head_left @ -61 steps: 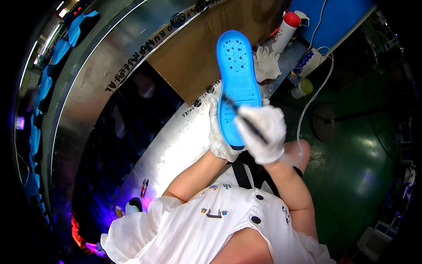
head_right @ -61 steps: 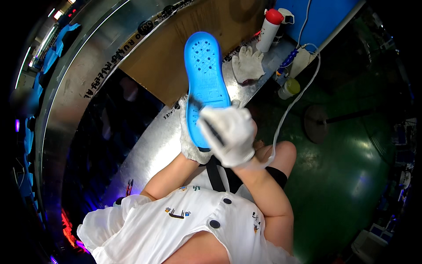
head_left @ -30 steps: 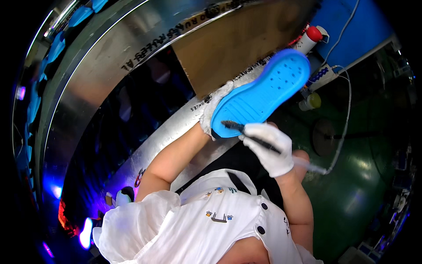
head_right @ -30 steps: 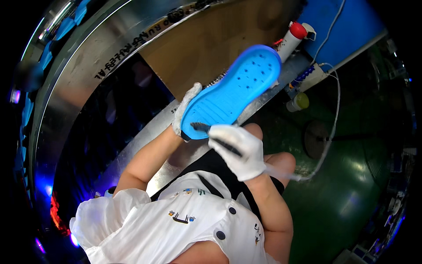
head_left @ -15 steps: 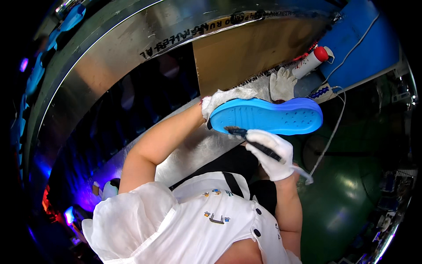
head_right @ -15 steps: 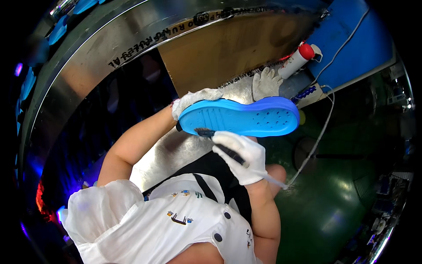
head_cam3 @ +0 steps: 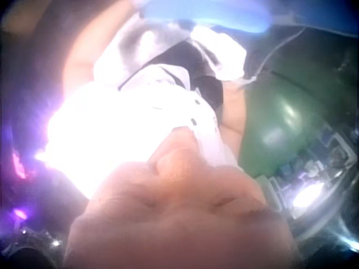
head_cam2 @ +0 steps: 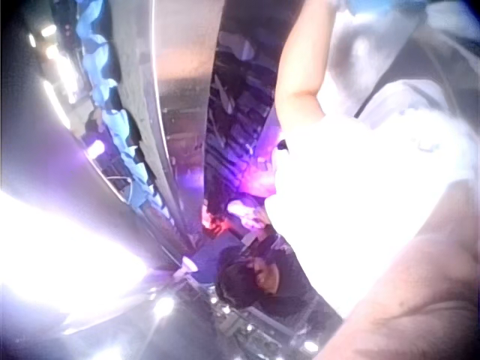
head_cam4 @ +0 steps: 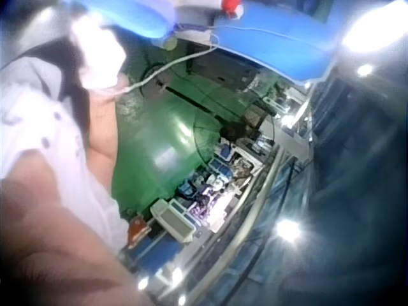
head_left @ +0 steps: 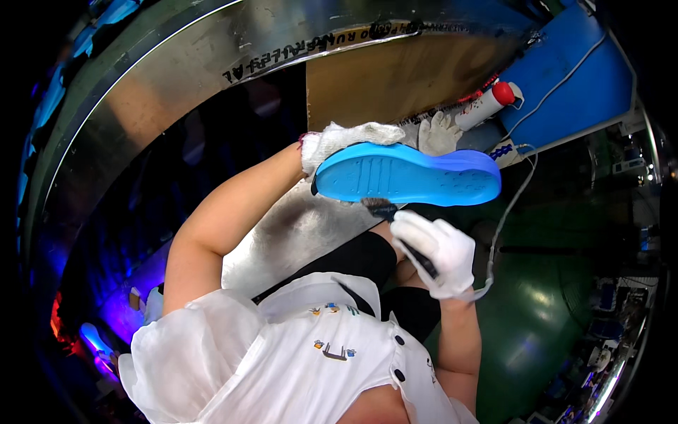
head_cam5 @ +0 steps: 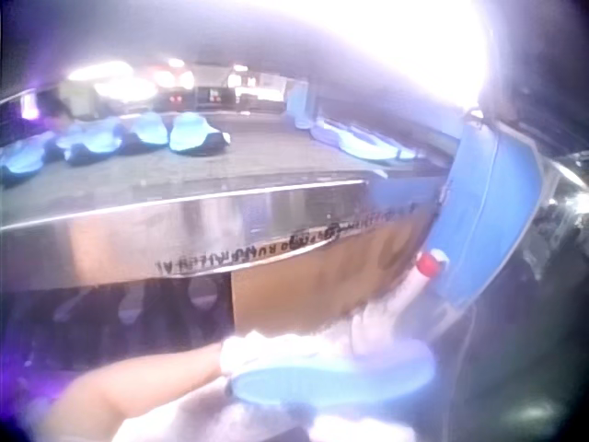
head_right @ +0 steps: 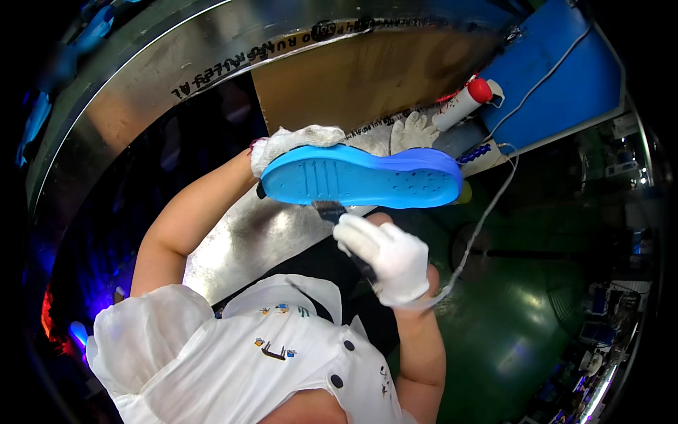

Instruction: The person applies liquid to blue shoe outsoles using a brush tool. They reach for an outsole on a conveyor belt, hold it while brushing the substance onto the surface, and then return the item to the moving belt.

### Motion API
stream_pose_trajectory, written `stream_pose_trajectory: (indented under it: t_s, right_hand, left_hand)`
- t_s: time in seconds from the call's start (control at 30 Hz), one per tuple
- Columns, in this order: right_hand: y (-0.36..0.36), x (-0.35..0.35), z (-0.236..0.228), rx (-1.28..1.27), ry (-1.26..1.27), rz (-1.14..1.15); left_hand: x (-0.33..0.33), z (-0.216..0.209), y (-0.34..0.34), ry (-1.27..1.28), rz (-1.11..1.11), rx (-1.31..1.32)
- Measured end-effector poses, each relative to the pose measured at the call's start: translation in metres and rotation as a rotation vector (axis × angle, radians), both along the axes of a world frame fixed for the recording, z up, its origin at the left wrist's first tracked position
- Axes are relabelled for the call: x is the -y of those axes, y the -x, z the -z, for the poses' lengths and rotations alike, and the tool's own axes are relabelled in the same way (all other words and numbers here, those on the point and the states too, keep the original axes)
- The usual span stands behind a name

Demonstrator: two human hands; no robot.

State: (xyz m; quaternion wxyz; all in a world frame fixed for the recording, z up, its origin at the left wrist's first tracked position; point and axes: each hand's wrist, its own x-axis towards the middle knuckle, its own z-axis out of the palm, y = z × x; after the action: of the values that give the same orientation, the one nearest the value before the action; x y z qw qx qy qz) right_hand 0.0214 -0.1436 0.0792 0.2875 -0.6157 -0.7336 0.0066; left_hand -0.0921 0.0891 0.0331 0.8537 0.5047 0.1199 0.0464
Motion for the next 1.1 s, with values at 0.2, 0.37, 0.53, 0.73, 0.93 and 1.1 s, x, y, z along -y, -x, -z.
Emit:
stream_pose_trajectory:
  t_s: [0.2, 0.37, 0.53, 0.73, 0.93, 1.1]
  right_hand:
    - [-0.005, -0.004, -0.012, 0.052, -0.12, 0.021]
    - [-0.017, -0.003, -0.013, -0.028, -0.178, -0.018]
    - [-0.005, 0.019, -0.005, -0.386, -0.148, -0.162]
    - [-0.012, 0.041, 0.002, -0.892, -0.516, 0.016]
    - [-0.026, 0.038, 0.028, -1.054, -0.442, 0.171]
    - [-0.014, 0.039, 0.045, -1.16, -0.336, 0.219]
  left_hand:
    - [-0.019, 0.007, 0.01, 0.044, 0.054, -0.065]
    - [-0.017, -0.006, 0.018, -0.039, 0.095, -0.089]
    - [0.016, 0.032, 0.033, -0.618, -0.261, 0.203]
    - [-0.009, -0.133, 0.005, 0.149, 0.044, 0.725]
    - [-0.057, -0.232, -0.028, -0.489, -1.002, 0.2]
    - [-0.145, -0.205, 0.056, -2.145, -0.675, -0.987]
